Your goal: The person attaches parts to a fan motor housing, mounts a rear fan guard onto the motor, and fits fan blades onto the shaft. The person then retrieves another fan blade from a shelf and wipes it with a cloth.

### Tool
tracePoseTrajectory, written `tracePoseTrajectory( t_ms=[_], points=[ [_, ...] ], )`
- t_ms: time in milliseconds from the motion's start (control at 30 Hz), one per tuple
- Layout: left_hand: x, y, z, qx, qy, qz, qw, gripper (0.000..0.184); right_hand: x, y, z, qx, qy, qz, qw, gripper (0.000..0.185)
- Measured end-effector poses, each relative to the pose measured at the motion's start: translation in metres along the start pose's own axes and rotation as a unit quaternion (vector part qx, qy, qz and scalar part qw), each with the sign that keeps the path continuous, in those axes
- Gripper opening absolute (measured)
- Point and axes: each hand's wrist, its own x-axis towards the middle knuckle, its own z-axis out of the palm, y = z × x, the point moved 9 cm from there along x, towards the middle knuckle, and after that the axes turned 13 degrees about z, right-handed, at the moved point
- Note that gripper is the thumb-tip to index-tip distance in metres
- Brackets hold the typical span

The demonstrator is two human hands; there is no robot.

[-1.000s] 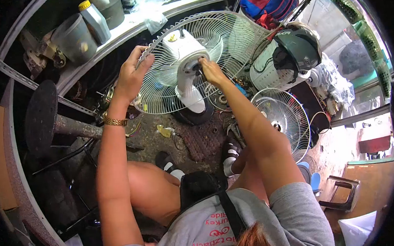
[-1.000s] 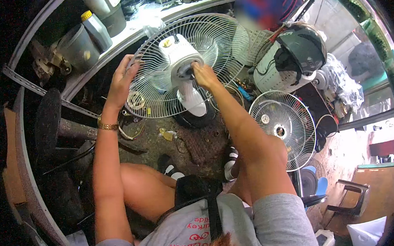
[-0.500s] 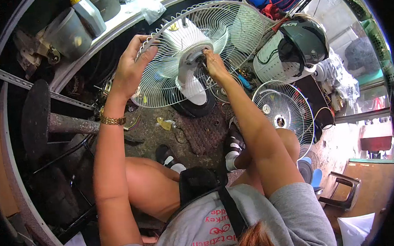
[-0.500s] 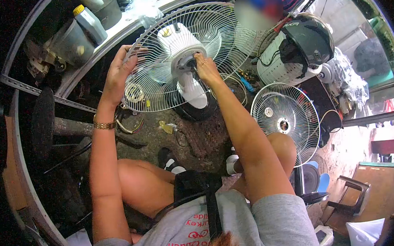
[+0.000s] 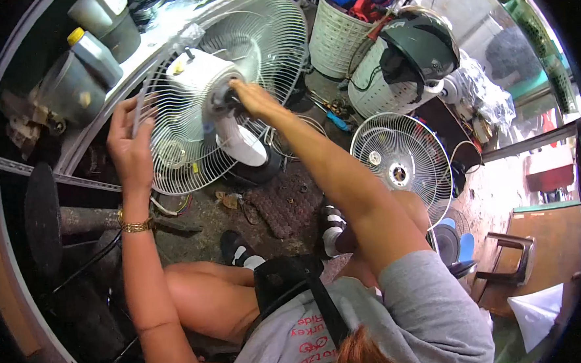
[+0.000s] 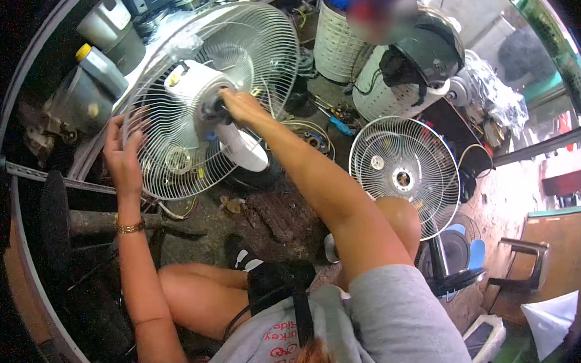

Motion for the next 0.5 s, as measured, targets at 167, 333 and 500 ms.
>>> tracePoseTrajectory(
  t_ms=[167,333,500],
  points=[
    [-0.011,-0.005,0.005,-0.008,0.050,-0.026,0.998,0.025,0.001,-0.014,-0.012,-0.028,-0.004,0.006,1.000,0.063],
    [0.001,-0.012,0.012,-0.120,-0.041,-0.064,0.990,0.044,0.004,-0.009,-0.008,0.030,-0.091,0.017,0.995,0.057],
    [0.011,-0.150,-0.023,-0.206,-0.069,-0.220,0.951,0.066,0.023,0.006,-0.002,-0.086,-0.045,-0.015,0.995,0.069]
  ],
)
